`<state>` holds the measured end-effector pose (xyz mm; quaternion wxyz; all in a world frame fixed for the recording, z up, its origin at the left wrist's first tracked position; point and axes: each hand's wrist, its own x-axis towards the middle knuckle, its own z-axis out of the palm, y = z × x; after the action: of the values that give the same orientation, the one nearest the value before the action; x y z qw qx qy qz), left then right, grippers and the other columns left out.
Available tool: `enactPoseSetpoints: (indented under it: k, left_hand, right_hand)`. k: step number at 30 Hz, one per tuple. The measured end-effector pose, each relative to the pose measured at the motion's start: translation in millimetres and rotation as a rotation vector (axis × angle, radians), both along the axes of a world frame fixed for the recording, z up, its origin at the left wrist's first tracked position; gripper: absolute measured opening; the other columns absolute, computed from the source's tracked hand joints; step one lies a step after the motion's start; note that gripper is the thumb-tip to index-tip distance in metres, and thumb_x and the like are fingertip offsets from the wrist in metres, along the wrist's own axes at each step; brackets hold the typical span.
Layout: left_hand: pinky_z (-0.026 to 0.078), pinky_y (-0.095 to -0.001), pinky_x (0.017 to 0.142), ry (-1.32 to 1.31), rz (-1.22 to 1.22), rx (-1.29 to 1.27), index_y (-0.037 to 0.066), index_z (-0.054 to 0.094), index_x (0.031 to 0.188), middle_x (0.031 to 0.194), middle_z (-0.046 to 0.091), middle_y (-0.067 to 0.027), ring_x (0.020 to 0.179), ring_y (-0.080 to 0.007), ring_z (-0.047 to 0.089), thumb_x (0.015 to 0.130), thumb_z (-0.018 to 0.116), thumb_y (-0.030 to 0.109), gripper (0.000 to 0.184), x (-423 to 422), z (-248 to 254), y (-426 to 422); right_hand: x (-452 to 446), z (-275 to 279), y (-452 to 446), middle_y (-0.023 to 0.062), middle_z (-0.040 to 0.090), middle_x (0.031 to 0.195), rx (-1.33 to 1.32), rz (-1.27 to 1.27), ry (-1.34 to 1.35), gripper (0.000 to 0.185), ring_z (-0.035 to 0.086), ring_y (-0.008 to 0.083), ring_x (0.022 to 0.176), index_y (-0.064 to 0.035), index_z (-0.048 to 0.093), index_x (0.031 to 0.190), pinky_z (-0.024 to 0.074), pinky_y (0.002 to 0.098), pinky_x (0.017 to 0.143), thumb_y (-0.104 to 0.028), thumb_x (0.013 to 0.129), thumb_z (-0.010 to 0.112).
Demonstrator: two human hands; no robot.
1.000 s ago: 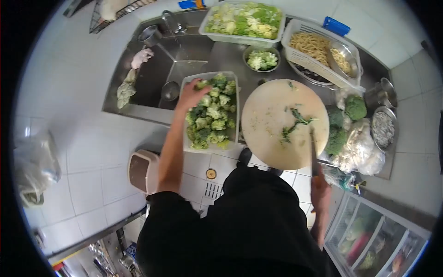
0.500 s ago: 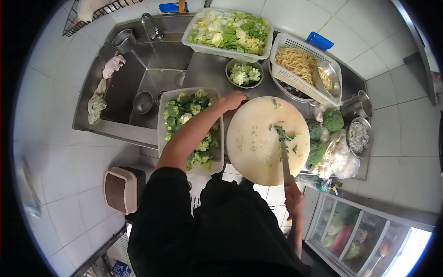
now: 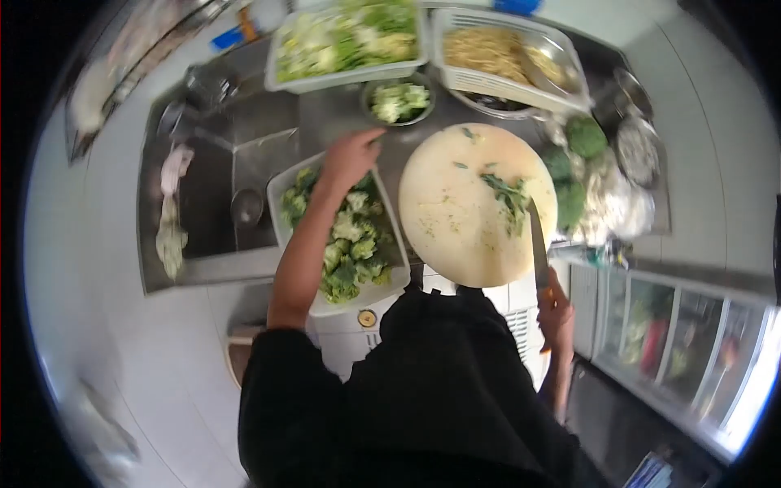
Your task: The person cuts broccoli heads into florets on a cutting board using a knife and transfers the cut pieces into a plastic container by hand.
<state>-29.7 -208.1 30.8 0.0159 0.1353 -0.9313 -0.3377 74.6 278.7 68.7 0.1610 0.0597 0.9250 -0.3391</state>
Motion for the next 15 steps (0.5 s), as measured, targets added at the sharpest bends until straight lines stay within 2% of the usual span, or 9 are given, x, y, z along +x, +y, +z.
enactPoseSetpoints:
  k: [1,2,3,5,6,8,10,11,15]
  left_hand:
    - [0.054,-0.0454,0.073,0.082,0.027,-0.119,0.023,0.070,0.131,0.100,0.073,-0.0152,0.082,-0.0325,0.069,0.093,0.067,0.022,0.038,24.2,17.9,-4.0]
    - [0.053,-0.0421,0.067,0.193,0.072,-0.089,0.023,0.070,0.131,0.093,0.072,-0.0139,0.073,-0.0287,0.067,0.094,0.067,0.020,0.038,40.3,0.7,-17.7]
    - [0.052,-0.0398,0.068,0.178,0.051,0.047,0.025,0.071,0.131,0.089,0.071,-0.0148,0.073,-0.0259,0.067,0.094,0.068,0.020,0.038,57.4,18.7,-13.1]
    - [0.052,-0.0362,0.069,0.209,-0.108,-0.165,0.022,0.063,0.142,0.086,0.071,-0.0140,0.075,-0.0200,0.067,0.095,0.071,0.021,0.047,77.1,-2.5,-24.2]
    - [0.052,-0.0342,0.068,0.105,-0.026,-0.182,0.019,0.061,0.143,0.084,0.070,-0.0121,0.074,-0.0172,0.065,0.096,0.071,0.021,0.049,85.6,4.7,-11.4]
    - [0.051,-0.0322,0.068,0.024,0.030,-0.221,0.016,0.059,0.145,0.083,0.070,-0.0103,0.074,-0.0144,0.063,0.096,0.071,0.020,0.050,71.6,24.9,18.8]
    - [0.050,-0.0289,0.067,0.098,0.100,0.017,0.011,0.061,0.142,0.079,0.067,-0.0090,0.073,-0.0098,0.059,0.096,0.072,0.018,0.048,60.5,44.5,59.6]
    - [0.050,-0.0276,0.064,0.187,-0.004,0.116,0.004,0.064,0.135,0.079,0.066,-0.0077,0.069,-0.0071,0.056,0.094,0.074,0.015,0.044,44.4,54.4,90.1]
    - [0.050,-0.0276,0.065,0.221,-0.436,0.257,-0.001,0.067,0.125,0.082,0.066,-0.0075,0.071,-0.0096,0.058,0.090,0.076,0.011,0.037,-34.5,57.1,217.4]
  right_hand:
    - [-2.0,3.6,-3.3,0.0238,0.072,0.093,0.006,0.016,0.004,0.052,0.069,0.0182,0.083,-0.0091,0.053,0.148,0.0540,0.0358,0.077,-0.017,0.098,0.061]
    - [-4.0,7.8,-2.1,0.0277,0.072,0.100,0.018,0.018,0.013,0.052,0.073,0.0227,0.089,-0.0099,0.053,0.148,0.0549,0.0374,0.082,-0.016,0.097,0.061]
    - [-4.2,3.5,1.3,0.0280,0.072,0.099,-0.014,0.023,0.040,0.052,0.074,0.0281,0.089,-0.0106,0.053,0.148,0.0552,0.0395,0.083,-0.015,0.096,0.061]
    - [-10.8,-2.6,7.5,0.0286,0.071,0.097,-0.042,0.058,0.091,0.052,0.073,0.0376,0.091,-0.0120,0.054,0.147,0.0554,0.0431,0.083,-0.014,0.095,0.061]
    - [-13.2,-2.5,10.8,0.0289,0.071,0.096,-0.044,0.096,0.106,0.053,0.072,0.0418,0.092,-0.0126,0.054,0.146,0.0554,0.0445,0.083,-0.014,0.094,0.061]
    - [-15.9,1.9,19.1,0.0291,0.070,0.095,-0.074,0.033,0.127,0.053,0.071,0.0427,0.091,-0.0130,0.054,0.147,0.0553,0.0452,0.083,-0.014,0.094,0.060]
    - [-14.5,-1.3,30.2,0.0292,0.070,0.094,-0.115,0.012,0.129,0.053,0.071,0.0436,0.091,-0.0133,0.053,0.147,0.0553,0.0459,0.082,-0.015,0.095,0.060]
    - [-12.9,-6.9,38.7,0.0290,0.070,0.093,-0.121,-0.057,0.148,0.053,0.071,0.0432,0.090,-0.0135,0.053,0.147,0.0554,0.0459,0.081,-0.015,0.095,0.060]
    - [-6.0,-21.4,81.0,0.0280,0.071,0.091,-0.137,-0.198,0.204,0.054,0.074,0.0402,0.087,-0.0121,0.052,0.148,0.0561,0.0437,0.079,-0.012,0.095,0.061]
